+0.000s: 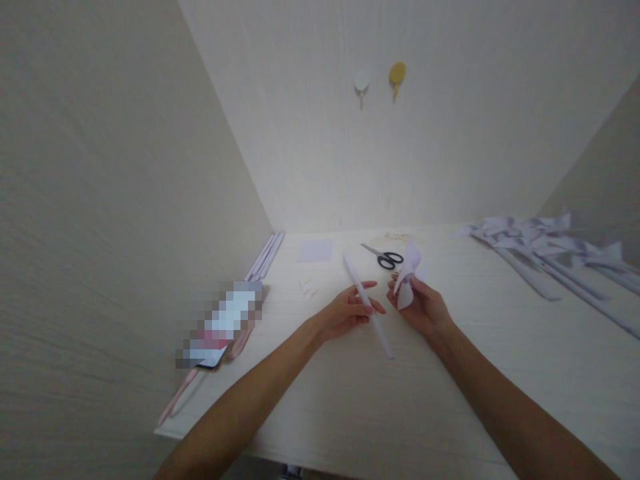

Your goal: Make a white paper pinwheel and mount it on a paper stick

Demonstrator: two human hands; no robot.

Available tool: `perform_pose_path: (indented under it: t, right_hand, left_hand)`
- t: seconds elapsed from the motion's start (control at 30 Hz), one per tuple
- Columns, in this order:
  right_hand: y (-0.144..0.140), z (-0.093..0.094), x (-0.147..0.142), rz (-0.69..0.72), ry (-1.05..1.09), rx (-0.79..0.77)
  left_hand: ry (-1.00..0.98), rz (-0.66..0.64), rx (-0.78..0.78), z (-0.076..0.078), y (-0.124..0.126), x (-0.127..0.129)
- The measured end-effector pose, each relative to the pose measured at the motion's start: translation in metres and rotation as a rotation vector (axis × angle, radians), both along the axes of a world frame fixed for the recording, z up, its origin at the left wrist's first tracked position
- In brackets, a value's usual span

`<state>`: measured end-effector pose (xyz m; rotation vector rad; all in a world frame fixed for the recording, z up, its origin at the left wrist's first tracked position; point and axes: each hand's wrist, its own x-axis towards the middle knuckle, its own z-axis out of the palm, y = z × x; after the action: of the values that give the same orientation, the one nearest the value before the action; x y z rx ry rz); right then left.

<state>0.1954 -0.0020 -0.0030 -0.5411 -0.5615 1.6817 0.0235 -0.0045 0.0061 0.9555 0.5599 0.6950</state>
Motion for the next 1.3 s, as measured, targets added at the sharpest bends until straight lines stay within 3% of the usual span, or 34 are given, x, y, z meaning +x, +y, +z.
perform_pose_path:
  t: [0.67, 0.9, 1.3]
  right_hand:
    - [0.0, -0.001, -0.004, 0.066, -0.126, -0.107]
    - [-0.001, 0.001, -0.007, 0.057, -0.152, -0.093]
    - [-0.003, 0.004, -0.009, 0.069, -0.061, -0.136]
  left_hand:
    - [-0.109, 0.075, -0.156, -0.012, 0.008, 0.008]
    - [-0.163, 0.245, -0.237, -0.009, 0.007, 0.013]
    - [-0.21, 0.267, -0.343, -0.009, 0.009, 0.01]
